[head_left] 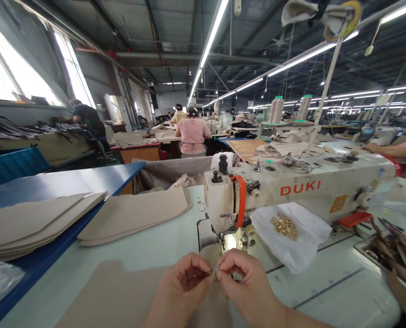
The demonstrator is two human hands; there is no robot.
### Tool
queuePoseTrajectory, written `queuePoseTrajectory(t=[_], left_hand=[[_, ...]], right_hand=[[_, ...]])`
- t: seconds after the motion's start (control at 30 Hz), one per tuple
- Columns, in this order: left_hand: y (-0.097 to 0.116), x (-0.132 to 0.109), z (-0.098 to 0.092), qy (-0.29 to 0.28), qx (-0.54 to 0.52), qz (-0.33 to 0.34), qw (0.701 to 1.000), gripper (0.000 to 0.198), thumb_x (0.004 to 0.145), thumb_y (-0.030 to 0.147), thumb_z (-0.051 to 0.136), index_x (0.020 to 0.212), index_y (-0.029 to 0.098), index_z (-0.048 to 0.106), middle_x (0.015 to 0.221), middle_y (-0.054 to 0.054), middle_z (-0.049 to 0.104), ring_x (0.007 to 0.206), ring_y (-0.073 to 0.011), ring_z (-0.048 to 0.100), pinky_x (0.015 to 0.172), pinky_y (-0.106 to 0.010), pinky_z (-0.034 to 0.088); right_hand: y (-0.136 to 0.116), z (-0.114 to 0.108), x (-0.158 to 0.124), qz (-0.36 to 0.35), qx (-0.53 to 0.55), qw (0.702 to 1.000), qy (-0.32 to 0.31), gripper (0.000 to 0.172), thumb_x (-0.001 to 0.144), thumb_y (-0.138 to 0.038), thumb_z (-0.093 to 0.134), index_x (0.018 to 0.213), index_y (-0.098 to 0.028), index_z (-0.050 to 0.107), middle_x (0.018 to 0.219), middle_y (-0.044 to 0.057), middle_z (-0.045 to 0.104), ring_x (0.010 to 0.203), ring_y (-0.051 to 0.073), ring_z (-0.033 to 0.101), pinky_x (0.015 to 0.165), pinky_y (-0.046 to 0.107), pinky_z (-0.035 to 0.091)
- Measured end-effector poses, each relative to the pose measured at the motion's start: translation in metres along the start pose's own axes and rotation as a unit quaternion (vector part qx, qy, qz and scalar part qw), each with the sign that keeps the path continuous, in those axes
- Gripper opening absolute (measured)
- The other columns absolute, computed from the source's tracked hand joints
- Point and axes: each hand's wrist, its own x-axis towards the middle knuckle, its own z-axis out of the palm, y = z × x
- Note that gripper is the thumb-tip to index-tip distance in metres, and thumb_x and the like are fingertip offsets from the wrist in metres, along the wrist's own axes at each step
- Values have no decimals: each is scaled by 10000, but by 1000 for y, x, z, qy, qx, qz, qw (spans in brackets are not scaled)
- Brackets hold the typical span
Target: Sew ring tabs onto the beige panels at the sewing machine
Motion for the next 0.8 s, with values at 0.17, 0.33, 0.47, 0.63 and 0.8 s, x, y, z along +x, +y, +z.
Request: queuePoseTrajectory(t=[0.17,0.33,0.47,0.63,0.8], left_hand=[[-4,-3,-2,19,80,79,994,86,629,172,663,645,188,580,641,19,607,619,-135,587,590,-207,482],[-4,-8,-3,17,149,117,982,56,682,155,601,673,197,565,663,21,605,622,-131,602,597,-203,496],[-3,-9,-2,23,182,133,974,63,694,153,580,680,206,549,672,27,603,632,-131,608,612,-205,505],[-4,-9,-3,12,203,132,970,62,720,158,561,692,211,543,694,26,605,649,-133,611,638,-214,508],[-8,-8,-4,-2,217,119,969,53,733,188,571,692,212,548,696,24,615,659,-141,619,643,-223,508]], right_hand=[[-1,-1,-2,31,22,999,-9,87,680,-117,564,629,-187,554,696,4,623,659,135,580,614,223,453],[0,-4,-4,87,27,996,-24,61,690,-144,585,736,-183,578,652,-21,603,601,120,557,576,213,434],[-3,-7,-4,86,8,995,-48,66,734,-172,574,782,-179,619,687,-3,646,641,136,598,607,220,452],[-6,-12,-5,44,-110,991,-57,109,759,-156,556,744,-167,663,675,5,638,629,132,580,588,207,425],[-9,-16,-6,-10,-187,980,-71,145,749,-98,529,728,-165,656,675,-2,616,628,118,546,594,198,386]])
